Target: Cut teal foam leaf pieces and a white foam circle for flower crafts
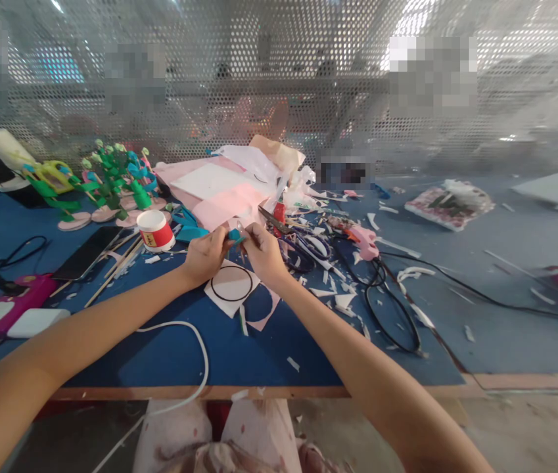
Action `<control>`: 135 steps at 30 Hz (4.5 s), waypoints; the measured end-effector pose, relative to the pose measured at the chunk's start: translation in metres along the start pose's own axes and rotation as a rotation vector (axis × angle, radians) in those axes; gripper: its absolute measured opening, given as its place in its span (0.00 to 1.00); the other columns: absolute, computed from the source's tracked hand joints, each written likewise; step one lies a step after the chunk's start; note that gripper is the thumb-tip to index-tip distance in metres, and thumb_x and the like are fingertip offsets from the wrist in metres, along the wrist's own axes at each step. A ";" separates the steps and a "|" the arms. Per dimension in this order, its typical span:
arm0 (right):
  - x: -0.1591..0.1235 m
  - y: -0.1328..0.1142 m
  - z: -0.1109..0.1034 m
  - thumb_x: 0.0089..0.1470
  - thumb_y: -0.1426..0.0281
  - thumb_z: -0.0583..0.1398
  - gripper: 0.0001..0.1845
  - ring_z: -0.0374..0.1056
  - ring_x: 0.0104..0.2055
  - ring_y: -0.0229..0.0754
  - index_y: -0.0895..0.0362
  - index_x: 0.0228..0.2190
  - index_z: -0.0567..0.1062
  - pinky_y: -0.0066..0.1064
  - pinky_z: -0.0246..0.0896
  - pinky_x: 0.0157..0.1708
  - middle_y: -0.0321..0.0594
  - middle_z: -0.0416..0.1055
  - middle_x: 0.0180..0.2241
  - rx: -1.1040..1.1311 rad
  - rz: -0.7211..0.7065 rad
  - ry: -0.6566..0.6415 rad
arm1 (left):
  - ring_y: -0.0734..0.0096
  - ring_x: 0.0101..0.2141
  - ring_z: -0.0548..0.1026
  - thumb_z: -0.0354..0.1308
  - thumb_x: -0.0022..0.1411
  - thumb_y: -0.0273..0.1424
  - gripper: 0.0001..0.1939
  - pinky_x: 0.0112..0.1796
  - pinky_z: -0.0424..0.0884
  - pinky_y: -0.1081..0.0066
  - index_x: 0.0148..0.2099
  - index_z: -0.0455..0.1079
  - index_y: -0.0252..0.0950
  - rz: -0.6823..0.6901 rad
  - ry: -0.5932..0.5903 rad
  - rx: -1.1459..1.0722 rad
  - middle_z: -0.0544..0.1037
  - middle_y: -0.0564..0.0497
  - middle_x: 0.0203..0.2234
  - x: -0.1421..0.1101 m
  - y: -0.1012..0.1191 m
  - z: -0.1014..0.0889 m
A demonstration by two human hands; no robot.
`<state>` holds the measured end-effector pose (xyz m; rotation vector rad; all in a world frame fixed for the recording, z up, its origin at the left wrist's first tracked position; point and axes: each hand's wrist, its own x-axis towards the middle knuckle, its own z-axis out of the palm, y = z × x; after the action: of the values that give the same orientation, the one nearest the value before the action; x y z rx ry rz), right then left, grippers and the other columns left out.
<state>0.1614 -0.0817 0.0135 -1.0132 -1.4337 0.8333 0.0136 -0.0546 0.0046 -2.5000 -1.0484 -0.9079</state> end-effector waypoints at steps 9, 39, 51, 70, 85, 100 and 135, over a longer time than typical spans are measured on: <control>-0.003 -0.009 -0.003 0.50 0.70 0.52 0.08 0.53 0.19 0.33 0.55 0.21 0.59 0.27 0.47 0.22 0.30 0.56 0.16 -0.350 -0.146 -0.099 | 0.72 0.24 0.71 0.33 0.67 0.42 0.20 0.26 0.62 0.73 0.39 0.59 0.34 -0.158 0.031 -0.424 0.72 0.50 0.23 0.004 0.010 0.000; -0.007 -0.009 0.003 0.55 0.66 0.51 0.14 0.52 0.18 0.35 0.54 0.20 0.57 0.28 0.45 0.21 0.32 0.55 0.14 -0.467 -0.127 0.046 | 0.67 0.31 0.74 0.35 0.68 0.36 0.18 0.33 0.68 0.68 0.42 0.63 0.32 -0.296 0.001 -0.484 0.75 0.45 0.28 0.006 0.012 0.010; 0.002 0.005 -0.004 0.52 0.52 0.53 0.23 0.53 0.15 0.32 0.55 0.17 0.59 0.26 0.46 0.17 0.31 0.57 0.12 -0.176 0.057 -0.174 | 0.73 0.19 0.65 0.33 0.67 0.41 0.20 0.24 0.60 0.72 0.29 0.57 0.38 -0.250 0.004 -0.496 0.64 0.54 0.16 0.007 0.011 0.010; -0.001 -0.006 0.009 0.48 0.54 0.57 0.23 0.46 0.10 0.28 0.55 0.15 0.58 0.24 0.39 0.11 0.28 0.53 0.09 0.125 0.195 0.013 | 0.67 0.27 0.76 0.34 0.68 0.37 0.17 0.23 0.62 0.73 0.43 0.58 0.31 -0.055 -0.064 0.000 0.76 0.44 0.26 0.001 0.009 0.000; -0.001 -0.004 0.007 0.47 0.53 0.57 0.23 0.48 0.10 0.28 0.55 0.14 0.60 0.24 0.39 0.12 0.28 0.54 0.09 0.052 0.140 0.041 | 0.67 0.29 0.77 0.38 0.68 0.34 0.12 0.23 0.62 0.73 0.40 0.59 0.32 -0.081 -0.023 0.045 0.77 0.45 0.26 0.001 0.011 -0.004; -0.002 0.000 0.005 0.50 0.59 0.55 0.20 0.49 0.11 0.29 0.55 0.15 0.60 0.24 0.41 0.13 0.28 0.54 0.08 -0.033 0.130 0.059 | 0.65 0.30 0.77 0.40 0.67 0.33 0.11 0.23 0.63 0.73 0.38 0.59 0.32 -0.097 -0.054 0.080 0.76 0.45 0.25 0.002 0.012 -0.004; 0.004 -0.007 0.004 0.44 0.50 0.58 0.25 0.44 0.11 0.27 0.55 0.14 0.58 0.25 0.36 0.12 0.27 0.51 0.08 0.121 0.223 -0.107 | 0.68 0.40 0.73 0.52 0.61 0.40 0.30 0.39 0.70 0.68 0.59 0.52 0.30 -0.158 0.157 -0.678 0.73 0.40 0.42 0.003 0.003 0.013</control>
<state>0.1561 -0.0808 0.0209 -1.0615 -1.3573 1.1375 0.0233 -0.0491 -0.0033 -2.8090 -1.0175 -1.7177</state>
